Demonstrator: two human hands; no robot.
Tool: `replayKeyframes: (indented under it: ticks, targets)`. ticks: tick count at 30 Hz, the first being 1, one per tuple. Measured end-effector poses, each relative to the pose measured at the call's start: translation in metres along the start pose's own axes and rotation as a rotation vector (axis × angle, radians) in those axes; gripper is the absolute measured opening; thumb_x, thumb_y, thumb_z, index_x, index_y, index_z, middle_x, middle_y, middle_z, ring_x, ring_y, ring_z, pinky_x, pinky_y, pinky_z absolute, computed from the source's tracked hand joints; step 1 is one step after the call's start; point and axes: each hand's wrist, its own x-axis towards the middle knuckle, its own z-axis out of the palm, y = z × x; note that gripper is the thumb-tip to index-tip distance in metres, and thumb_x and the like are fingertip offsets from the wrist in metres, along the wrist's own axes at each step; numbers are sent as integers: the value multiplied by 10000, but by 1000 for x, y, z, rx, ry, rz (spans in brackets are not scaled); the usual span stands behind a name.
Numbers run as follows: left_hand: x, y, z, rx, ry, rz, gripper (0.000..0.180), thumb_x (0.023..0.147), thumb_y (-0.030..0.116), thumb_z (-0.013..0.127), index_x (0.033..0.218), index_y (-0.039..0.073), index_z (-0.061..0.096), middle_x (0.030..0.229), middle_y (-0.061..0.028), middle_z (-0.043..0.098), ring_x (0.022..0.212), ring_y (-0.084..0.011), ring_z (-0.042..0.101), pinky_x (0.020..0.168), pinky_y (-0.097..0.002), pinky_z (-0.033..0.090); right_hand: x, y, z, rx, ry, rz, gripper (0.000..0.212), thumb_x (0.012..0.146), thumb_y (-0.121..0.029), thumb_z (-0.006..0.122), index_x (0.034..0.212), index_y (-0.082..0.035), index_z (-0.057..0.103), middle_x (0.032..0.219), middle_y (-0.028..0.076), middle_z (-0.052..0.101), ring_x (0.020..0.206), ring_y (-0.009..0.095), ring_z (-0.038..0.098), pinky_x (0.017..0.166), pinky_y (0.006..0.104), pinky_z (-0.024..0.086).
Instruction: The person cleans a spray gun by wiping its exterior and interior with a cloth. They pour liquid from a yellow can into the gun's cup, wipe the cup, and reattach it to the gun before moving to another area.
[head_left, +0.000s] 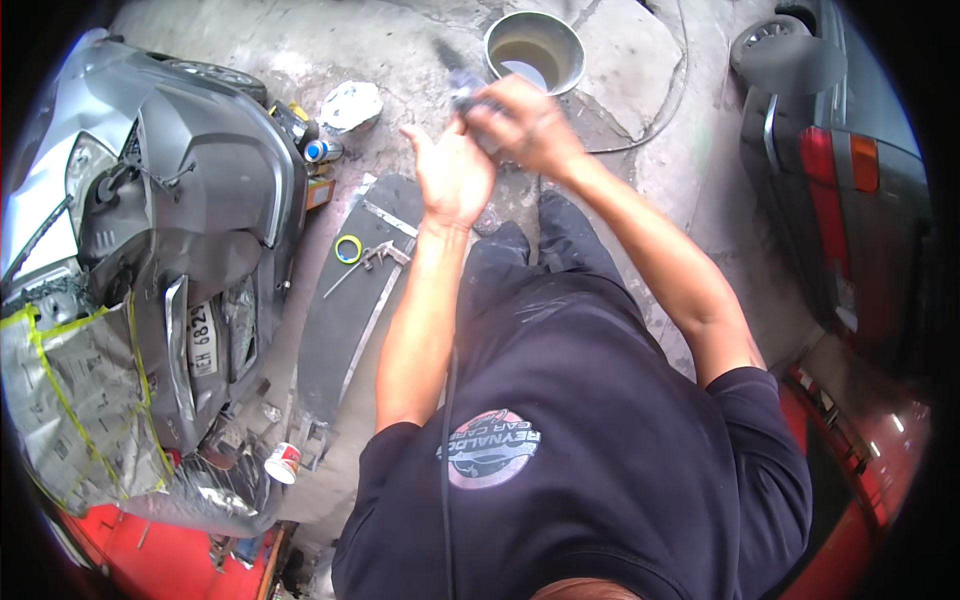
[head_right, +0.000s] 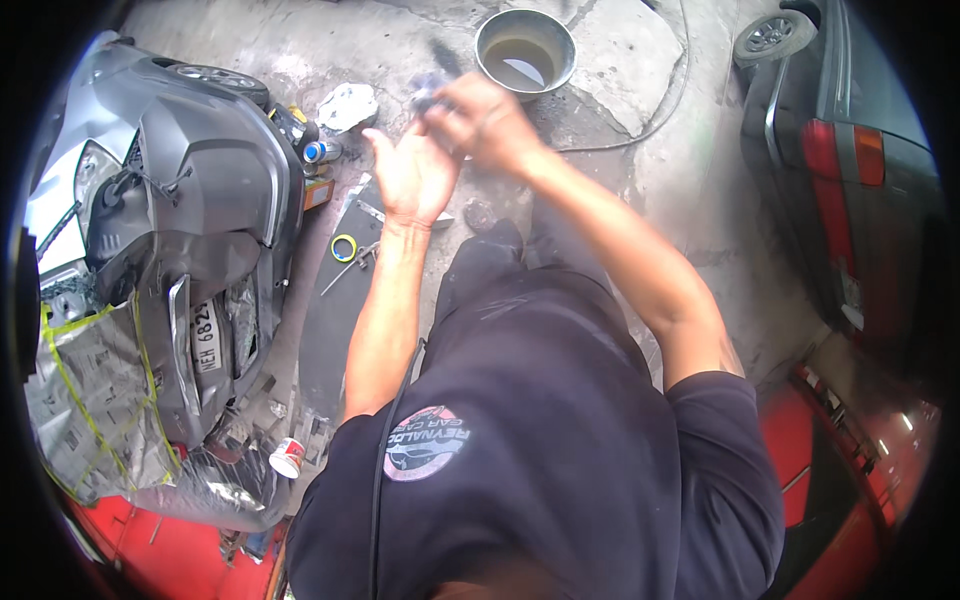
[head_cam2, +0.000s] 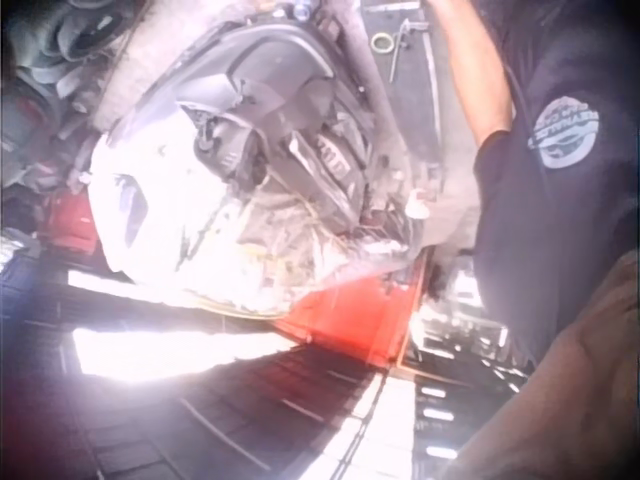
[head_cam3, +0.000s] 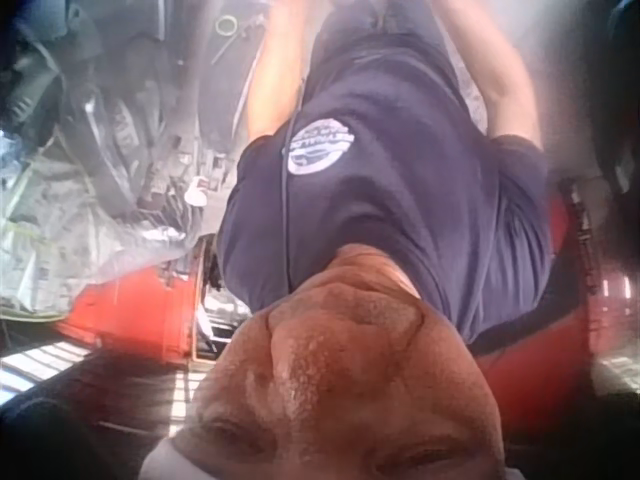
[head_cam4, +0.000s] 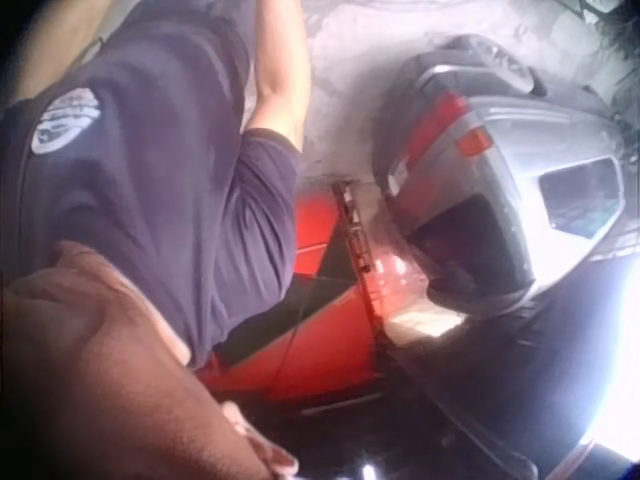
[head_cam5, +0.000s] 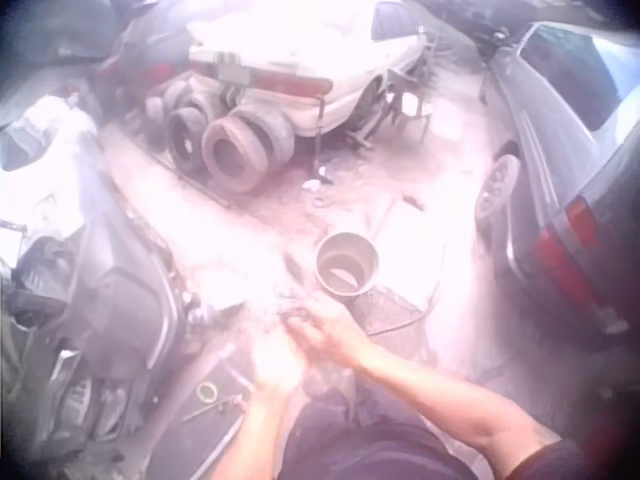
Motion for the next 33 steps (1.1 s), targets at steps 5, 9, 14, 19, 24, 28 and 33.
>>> replayKeyframes:
  ticks: [5, 9, 14, 19, 24, 28, 33]
  targets:
    - [-10, 2, -17, 74, -24, 31, 929, 995, 751, 188, 1459, -11, 450, 1433, -126, 540, 1310, -248, 518, 1148, -419, 380, -45, -48, 46, 104, 32, -12, 194, 856, -99, 688, 983, 5, 585, 961, 205, 613, 889, 394, 633, 817, 469, 521]
    - [-17, -1, -23, 167, 45, 34, 926, 1003, 739, 172, 1488, -11, 413, 1471, -132, 504, 1362, -250, 482, 1163, -421, 366, -46, -47, 51, 68, 34, 72, 211, 856, -138, 690, 995, -11, 594, 912, 210, 628, 880, 399, 644, 778, 472, 531]
    - [-26, -24, 21, 286, -73, 117, 985, 965, 790, 208, 1586, 26, 231, 1571, -129, 401, 1459, -272, 365, 1233, -438, 226, 9, -24, 35, 42, 173, 454, 223, 894, -223, 654, 932, -3, 642, 829, 221, 669, 766, 368, 684, 685, 435, 527]
    - [-24, -3, -13, 313, -27, 150, 977, 993, 759, 173, 1450, -51, 473, 1371, -179, 593, 1290, -273, 561, 1127, -411, 416, -41, -62, 49, 240, 87, 202, 254, 868, -243, 678, 920, 5, 660, 849, 241, 682, 787, 371, 703, 708, 423, 536]
    - [-39, -31, 14, 242, -62, 137, 1022, 961, 786, 261, 1577, -28, 211, 1559, -153, 408, 1446, -279, 381, 1222, -410, 255, -13, -17, 40, -12, 186, 296, 237, 895, -229, 669, 937, 0, 624, 805, 238, 658, 764, 431, 671, 663, 483, 521]
    - [-31, -21, -15, 163, -70, 118, 1045, 954, 782, 297, 1597, -25, 130, 1599, -232, 335, 1473, -342, 350, 1214, -480, 282, -41, -7, 50, -77, 120, 5, 218, 888, -209, 663, 969, -14, 605, 915, 247, 657, 852, 411, 676, 684, 484, 533]
    - [-30, -14, -23, -14, -72, 119, 1111, 925, 806, 336, 1599, -34, 63, 1618, -268, 272, 1455, -400, 358, 1193, -508, 317, -56, -23, 59, 109, 189, 144, 262, 851, -214, 682, 1005, -18, 604, 966, 242, 658, 888, 440, 654, 761, 500, 533]
